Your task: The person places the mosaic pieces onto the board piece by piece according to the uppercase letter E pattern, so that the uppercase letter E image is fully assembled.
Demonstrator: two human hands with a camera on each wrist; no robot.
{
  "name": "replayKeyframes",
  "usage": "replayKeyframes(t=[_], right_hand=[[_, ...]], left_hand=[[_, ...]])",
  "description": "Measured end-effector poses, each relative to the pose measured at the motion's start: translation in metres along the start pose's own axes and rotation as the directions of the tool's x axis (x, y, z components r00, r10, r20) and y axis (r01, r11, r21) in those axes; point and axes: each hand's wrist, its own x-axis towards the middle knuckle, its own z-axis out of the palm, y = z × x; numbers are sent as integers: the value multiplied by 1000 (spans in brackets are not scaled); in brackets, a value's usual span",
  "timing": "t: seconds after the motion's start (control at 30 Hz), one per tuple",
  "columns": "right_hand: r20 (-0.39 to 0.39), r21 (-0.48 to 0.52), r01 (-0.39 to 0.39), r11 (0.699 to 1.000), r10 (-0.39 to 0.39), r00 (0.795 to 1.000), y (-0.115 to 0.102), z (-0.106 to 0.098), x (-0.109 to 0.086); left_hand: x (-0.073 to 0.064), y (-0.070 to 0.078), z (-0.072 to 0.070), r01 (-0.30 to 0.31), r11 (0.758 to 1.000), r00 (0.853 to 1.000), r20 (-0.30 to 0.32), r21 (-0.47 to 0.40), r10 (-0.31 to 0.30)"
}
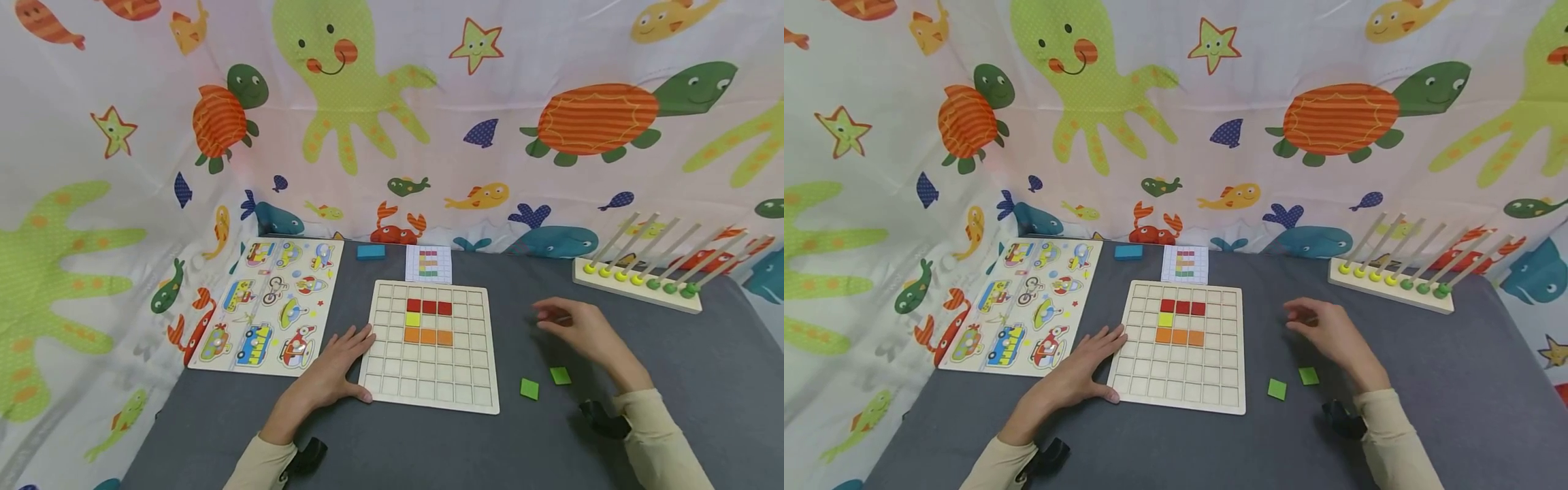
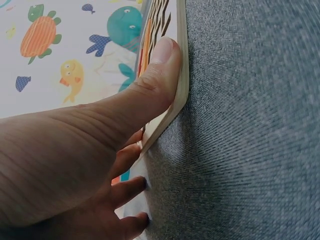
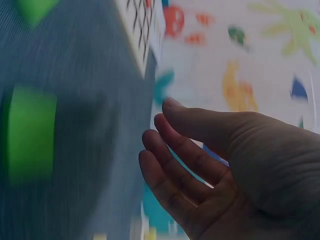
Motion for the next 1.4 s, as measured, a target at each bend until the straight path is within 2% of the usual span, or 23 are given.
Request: replayKeyframes(t=[0.13,0.23,0.4,0.53,0.8,1.07,1.17,1.4], right_hand=[[-37,-64,-87,994,84,996,27,-24,-23],[-36,-126,-132,983,129,991,45,-33,-37],[-51,-176,-110,978,103,993,63,-30,-53],[-87,-169,-88,982,74,993,66,-19,-53],[-83,-162,-103,981,91,992,52,-15,-39],[-13,-107,-14,994,13,1000,21,-11,-14],[-6,-88,4,996,-4,1000,9,-4,-4],[-3,-23,-13,1000,13,1000,-17,21,16]], left_hand=[[-1,0,1,14,1000,1000,1,-5,-14],[0,-1,1,16,1000,1000,0,-12,-16],[1,-1,1,6,1000,1000,3,-8,-6],[2,0,0,6,1000,1000,9,-14,-6],[2,0,0,6,1000,1000,12,-7,-6],[1,2,-2,9,1000,1000,1,-5,-9],[1,2,-2,5,1000,1000,-1,-7,-5],[2,2,-2,0,1000,1000,4,-13,0]])
